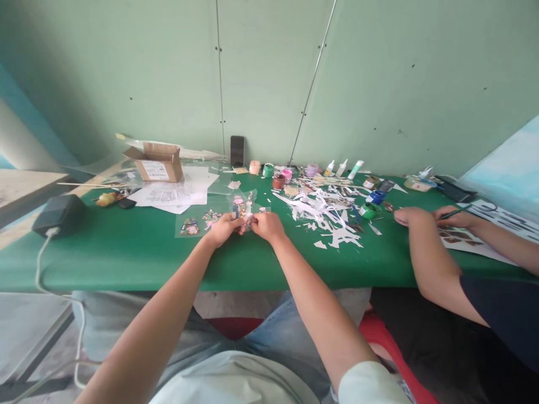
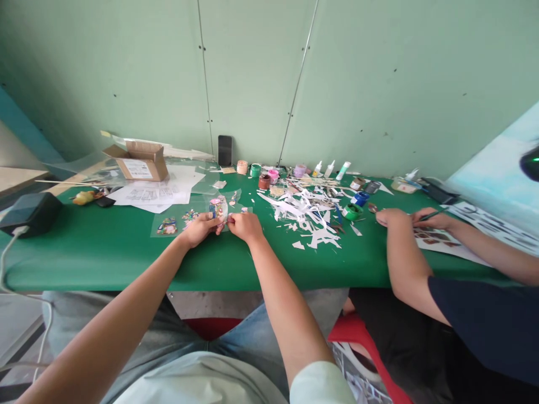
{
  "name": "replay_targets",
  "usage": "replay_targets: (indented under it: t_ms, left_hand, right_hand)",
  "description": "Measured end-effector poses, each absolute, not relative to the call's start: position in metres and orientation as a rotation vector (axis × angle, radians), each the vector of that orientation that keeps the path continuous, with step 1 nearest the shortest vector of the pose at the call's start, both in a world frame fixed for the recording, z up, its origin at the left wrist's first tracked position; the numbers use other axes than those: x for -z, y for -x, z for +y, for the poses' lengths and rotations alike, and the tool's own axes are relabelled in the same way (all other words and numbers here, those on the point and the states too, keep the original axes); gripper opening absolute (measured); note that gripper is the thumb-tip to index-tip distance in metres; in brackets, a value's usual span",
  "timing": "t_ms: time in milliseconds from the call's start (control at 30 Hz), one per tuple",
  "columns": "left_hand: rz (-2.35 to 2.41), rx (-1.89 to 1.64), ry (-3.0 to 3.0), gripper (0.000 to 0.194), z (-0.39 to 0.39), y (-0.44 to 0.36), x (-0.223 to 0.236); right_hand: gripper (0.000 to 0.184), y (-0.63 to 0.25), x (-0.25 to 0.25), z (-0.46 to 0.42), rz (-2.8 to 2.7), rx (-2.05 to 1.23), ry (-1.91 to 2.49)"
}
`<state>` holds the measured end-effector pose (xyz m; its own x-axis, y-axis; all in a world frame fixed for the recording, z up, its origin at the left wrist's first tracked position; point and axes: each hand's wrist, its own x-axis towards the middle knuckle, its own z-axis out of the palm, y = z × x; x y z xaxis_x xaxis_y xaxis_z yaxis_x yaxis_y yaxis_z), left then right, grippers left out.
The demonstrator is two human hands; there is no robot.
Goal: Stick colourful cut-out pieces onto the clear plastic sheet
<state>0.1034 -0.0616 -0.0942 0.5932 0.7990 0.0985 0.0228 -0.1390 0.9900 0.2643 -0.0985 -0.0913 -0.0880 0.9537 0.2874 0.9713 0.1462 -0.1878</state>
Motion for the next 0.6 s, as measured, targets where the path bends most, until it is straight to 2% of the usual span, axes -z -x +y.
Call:
replay_targets:
  t_ms: [200, 600]
  left_hand:
    - [0.689, -0.753, -1.591, 0.038, -0.0634, -0.1030, 0.0892]
    - [0.654, -0.640, -1.647, 0.030, -0.0631, -0.0990, 0.0857]
  right_hand:
    - [0.029, -0.2626, 0.0904, -0.0983, -2.010, 0.089, 1.920]
    - [0.028, -0.2649, 0.0868, -0.0982, -1.930, 0.075, 1.970]
